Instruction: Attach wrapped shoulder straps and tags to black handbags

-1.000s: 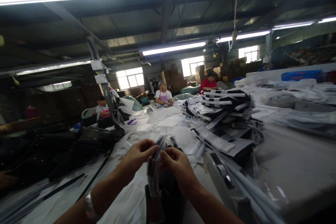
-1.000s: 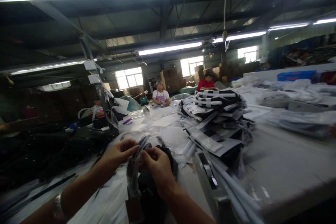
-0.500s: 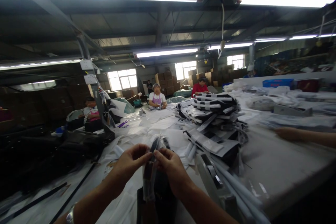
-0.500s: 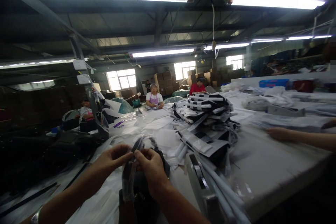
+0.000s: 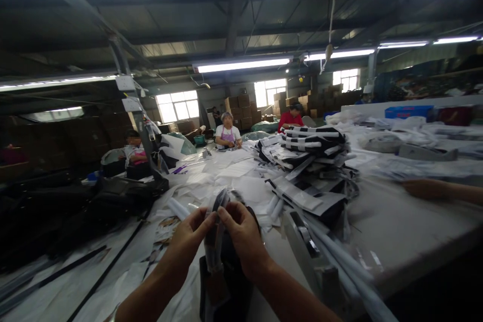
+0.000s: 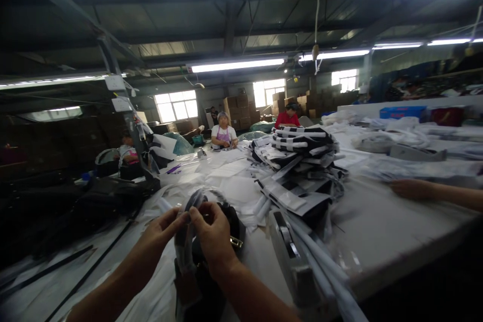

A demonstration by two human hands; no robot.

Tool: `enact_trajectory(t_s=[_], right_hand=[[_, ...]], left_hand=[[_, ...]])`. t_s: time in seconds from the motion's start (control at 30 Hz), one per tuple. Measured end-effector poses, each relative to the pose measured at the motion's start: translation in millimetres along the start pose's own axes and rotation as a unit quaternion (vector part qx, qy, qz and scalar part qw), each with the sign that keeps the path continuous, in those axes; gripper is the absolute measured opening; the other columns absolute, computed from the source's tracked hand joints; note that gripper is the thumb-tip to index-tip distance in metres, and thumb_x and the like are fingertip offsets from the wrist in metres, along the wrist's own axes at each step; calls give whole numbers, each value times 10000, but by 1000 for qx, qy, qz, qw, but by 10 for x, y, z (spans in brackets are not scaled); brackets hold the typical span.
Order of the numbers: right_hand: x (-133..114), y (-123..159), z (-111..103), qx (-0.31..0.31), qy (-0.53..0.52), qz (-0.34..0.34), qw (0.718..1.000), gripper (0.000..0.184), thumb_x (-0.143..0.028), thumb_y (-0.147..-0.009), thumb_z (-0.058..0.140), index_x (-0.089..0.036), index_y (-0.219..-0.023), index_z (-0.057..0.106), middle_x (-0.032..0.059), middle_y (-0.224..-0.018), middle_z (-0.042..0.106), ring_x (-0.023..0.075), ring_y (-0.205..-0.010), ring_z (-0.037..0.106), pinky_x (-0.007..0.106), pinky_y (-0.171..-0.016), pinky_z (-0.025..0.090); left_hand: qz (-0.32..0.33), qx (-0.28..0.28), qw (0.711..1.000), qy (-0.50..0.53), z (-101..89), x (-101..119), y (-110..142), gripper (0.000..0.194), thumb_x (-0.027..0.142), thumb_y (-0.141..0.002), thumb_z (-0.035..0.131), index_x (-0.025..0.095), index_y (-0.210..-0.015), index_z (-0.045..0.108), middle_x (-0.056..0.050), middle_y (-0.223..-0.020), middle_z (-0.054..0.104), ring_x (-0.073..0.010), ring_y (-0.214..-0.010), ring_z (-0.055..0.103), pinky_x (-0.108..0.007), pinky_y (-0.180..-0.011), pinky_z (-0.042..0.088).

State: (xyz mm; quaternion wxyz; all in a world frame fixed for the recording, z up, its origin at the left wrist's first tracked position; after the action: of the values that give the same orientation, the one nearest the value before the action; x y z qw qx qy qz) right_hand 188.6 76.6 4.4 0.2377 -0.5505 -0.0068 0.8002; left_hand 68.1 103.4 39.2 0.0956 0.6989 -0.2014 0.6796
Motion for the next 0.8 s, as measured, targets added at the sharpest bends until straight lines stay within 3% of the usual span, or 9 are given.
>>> enact_trajectory(t_s=[0.1, 0.2, 0.33, 0.43, 0.53, 0.63, 0.8], right_hand=[[17, 8, -99, -39, 74, -9, 996, 355, -516, -858, 632, -194, -1004, 657, 46, -916, 717, 174, -728, 659, 263, -638, 510], [67, -102, -534, 3, 217, -26, 976, 379, -522, -923, 512, -194, -1057, 645, 50, -902, 736, 160, -623, 650, 271, -576, 501], [255, -426, -1271, 64, 349, -4, 935, 248, -375, -911, 578, -159, -967, 688, 79, -898, 731, 207, -760, 681, 333, -730, 514], [476, -670, -1588, 47, 464, 40, 884, 155, -291, -917, 626, -149, -932, 686, 69, -958, 712, 209, -921, 664, 391, -875, 507], [775, -755, -1686, 5, 555, 105, 825, 178, -301, -925, 643, -139, -995, 663, 62, -1044, 682, 206, -964, 655, 417, -880, 528], [1104, -666, -1655, -41, 610, 158, 775, 215, -312, -927, 642, -137, -1053, 650, 67, -1076, 672, 207, -950, 659, 413, -853, 547], [1420, -454, -1577, -63, 666, 167, 725, 229, -313, -932, 634, -148, -1092, 640, 71, -1133, 657, 224, -1020, 641, 441, -889, 535]], left_hand=[[-19, 10, 1000, 19, -55, -68, 32, 438, 506, -761, 734, 182, -1056, 703, -51, -980, 756, -235, -908, 679, -294, -811, 497], [-48, 37, 997, 40, -187, -121, 44, 446, 499, -734, 763, 170, -1030, 701, -40, -920, 759, -217, -822, 685, -276, -736, 503], [-68, 96, 989, 89, -373, -147, 32, 412, 458, -665, 827, 165, -924, 696, -2, -764, 743, -168, -670, 663, -245, -650, 504], [-75, 147, 981, 104, -492, -187, 0, 444, 437, -604, 868, 171, -914, 693, 10, -726, 730, -153, -653, 663, -211, -603, 500], [-72, 189, 972, 118, -593, -250, -26, 474, 417, -564, 889, 172, -924, 700, -4, -752, 732, -155, -654, 668, -204, -575, 511], [-66, 199, 970, 124, -641, -293, -25, 439, 400, -562, 890, 184, -895, 701, 3, -742, 715, -142, -622, 650, -199, -543, 505], [-70, 166, 978, 104, -591, -274, 18, 476, 456, -591, 871, 190, -946, 699, 8, -809, 723, -156, -710, 664, -212, -635, 519]])
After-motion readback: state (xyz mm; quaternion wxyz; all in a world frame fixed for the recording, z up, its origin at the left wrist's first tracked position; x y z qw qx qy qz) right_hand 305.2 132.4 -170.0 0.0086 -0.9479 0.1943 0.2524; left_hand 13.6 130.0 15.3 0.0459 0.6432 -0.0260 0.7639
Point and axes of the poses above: each hand's wrist, its own y-axis away from the middle knuckle, its own z-axis out of the palm, x = y × z, the point moved 5 cm from there along -y, towards the middle knuckle
